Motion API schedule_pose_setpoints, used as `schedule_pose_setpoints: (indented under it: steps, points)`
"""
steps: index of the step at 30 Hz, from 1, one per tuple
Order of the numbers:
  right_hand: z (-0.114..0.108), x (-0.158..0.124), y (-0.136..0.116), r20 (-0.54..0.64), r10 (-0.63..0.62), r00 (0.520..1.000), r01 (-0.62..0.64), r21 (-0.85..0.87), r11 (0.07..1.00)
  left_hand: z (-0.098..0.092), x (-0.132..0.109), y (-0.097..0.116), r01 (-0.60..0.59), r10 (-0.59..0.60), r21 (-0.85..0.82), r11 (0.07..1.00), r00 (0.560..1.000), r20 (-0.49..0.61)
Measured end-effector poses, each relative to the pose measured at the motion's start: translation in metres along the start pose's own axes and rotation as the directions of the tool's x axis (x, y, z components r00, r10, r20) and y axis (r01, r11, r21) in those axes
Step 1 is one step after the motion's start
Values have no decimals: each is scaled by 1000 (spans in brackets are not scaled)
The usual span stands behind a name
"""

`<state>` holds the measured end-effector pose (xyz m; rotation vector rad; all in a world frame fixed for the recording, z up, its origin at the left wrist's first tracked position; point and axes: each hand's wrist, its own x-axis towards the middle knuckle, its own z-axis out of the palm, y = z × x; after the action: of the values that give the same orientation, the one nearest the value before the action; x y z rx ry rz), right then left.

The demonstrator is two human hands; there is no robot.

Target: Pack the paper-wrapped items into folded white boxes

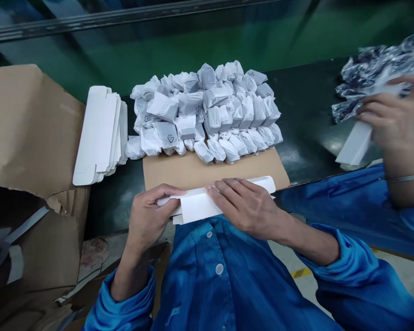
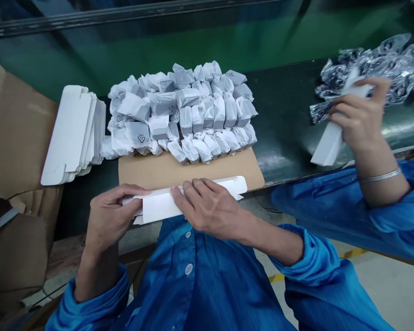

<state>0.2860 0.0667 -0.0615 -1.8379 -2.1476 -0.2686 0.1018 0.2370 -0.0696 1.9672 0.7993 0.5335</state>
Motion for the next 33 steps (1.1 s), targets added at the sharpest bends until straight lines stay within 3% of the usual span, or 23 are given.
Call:
schedule_pose_setpoints:
  steps: [2,4,6,7,9,11,14,16,19,23,25,28,29,31,33]
  points:
    - [3,0,2,-61,94,994,-96,-25,995,2,-5,3,-68,52,-99,993,987,-150]
    - [9,2,1,-162,248,955,-258,-46,965,12,-16,7,-222,125,-216,951,913,-388]
    - [17,5,-6,-260,352,899,-375,-42,926,31,-27,11,-336,181,-282,899,869,-460]
    - [20,6,-12,-283,354,892,-378,-33,925,41,-32,12,-338,193,-302,891,886,-421]
    - [23,8,-26,-261,285,922,-288,27,957,61,-37,13,-265,158,-311,913,931,-329]
    - [20,10,-34,-167,218,962,-181,214,960,70,-36,12,-178,81,-250,952,932,-354]
    - [8,14,-29,-34,318,947,-239,586,775,65,-29,9,-98,51,-142,985,951,-305]
    - [3,20,-19,1,378,926,-256,738,624,57,-26,7,-154,134,-73,985,964,-231]
    - [4,27,-7,8,359,933,-180,876,448,49,-26,6,-296,290,-8,955,940,-181]
    - [10,31,-1,148,386,911,-204,973,110,48,-30,3,-286,285,-112,952,958,-31]
    - [11,32,2,208,497,842,-219,975,-37,49,-30,4,-278,282,-108,955,959,22]
    - [11,37,7,289,626,725,-220,957,-187,49,-28,9,-337,337,-6,941,940,56]
    - [11,39,8,314,616,722,-228,949,-217,48,-27,11,-360,359,22,933,932,56]
    - [11,42,8,358,534,766,-272,933,-235,47,-24,13,-402,400,55,914,915,53]
    - [11,42,6,362,472,804,-312,932,-184,46,-22,12,-443,441,72,894,897,37]
